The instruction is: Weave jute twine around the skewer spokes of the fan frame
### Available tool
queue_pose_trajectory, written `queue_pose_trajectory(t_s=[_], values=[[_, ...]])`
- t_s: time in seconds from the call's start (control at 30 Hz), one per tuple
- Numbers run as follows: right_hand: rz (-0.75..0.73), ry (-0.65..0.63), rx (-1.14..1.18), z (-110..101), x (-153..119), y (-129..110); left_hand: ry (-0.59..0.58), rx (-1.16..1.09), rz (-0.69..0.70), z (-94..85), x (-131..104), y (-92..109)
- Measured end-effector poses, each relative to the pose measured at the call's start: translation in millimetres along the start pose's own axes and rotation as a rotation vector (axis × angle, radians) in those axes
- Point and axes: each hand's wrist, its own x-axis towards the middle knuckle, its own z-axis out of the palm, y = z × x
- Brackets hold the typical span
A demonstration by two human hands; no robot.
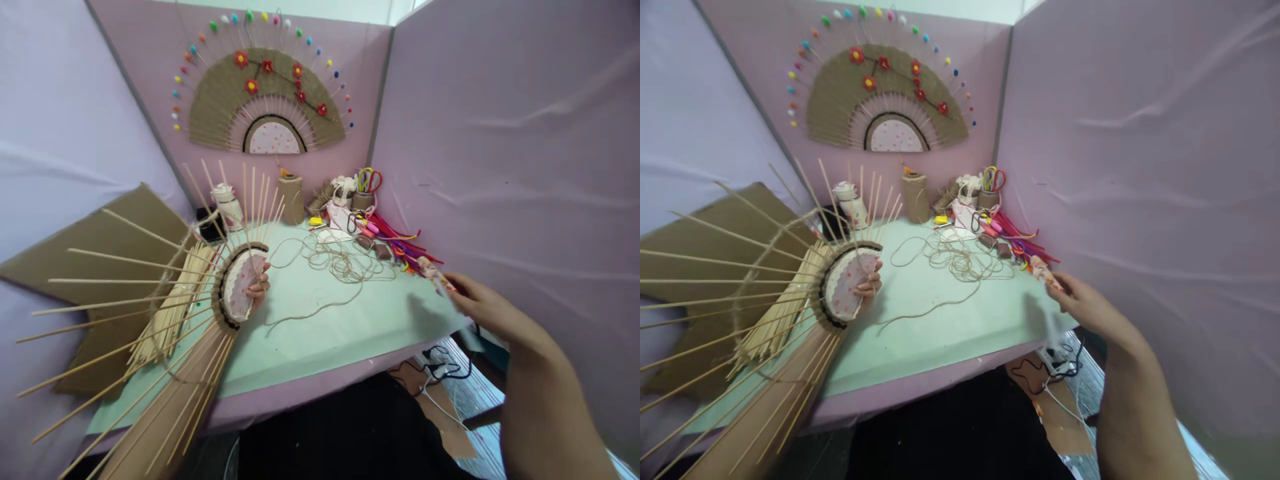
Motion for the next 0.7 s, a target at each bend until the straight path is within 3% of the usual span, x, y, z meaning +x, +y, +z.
queue_pose_trajectory(t_s=[0.1, 0.23, 0.4, 0.5, 0.7], values=[[-0.068, 0.041, 0.368, 20.4, -5.1, -34.9, -0.002, 0.001, -0.029, 3.8, -4.0, -2.8], [-0.174, -0.114, 0.778, 70.1, -2.1, -92.8, 0.014, 0.031, 0.000, 7.4, -8.4, -7.0], [-0.331, -0.326, 0.881, 120.4, 12.4, -162.7, 0.010, 0.063, 0.019, -4.7, -1.2, -8.9], [-0.397, -0.409, 0.906, 144.1, 26.6, -195.4, -0.064, 0.060, -0.009, -18.6, 8.0, -9.2], [-0.399, -0.422, 0.933, 174.5, 42.7, -227.9, -0.214, -0.003, -0.059, -39.6, 18.9, -13.0]])
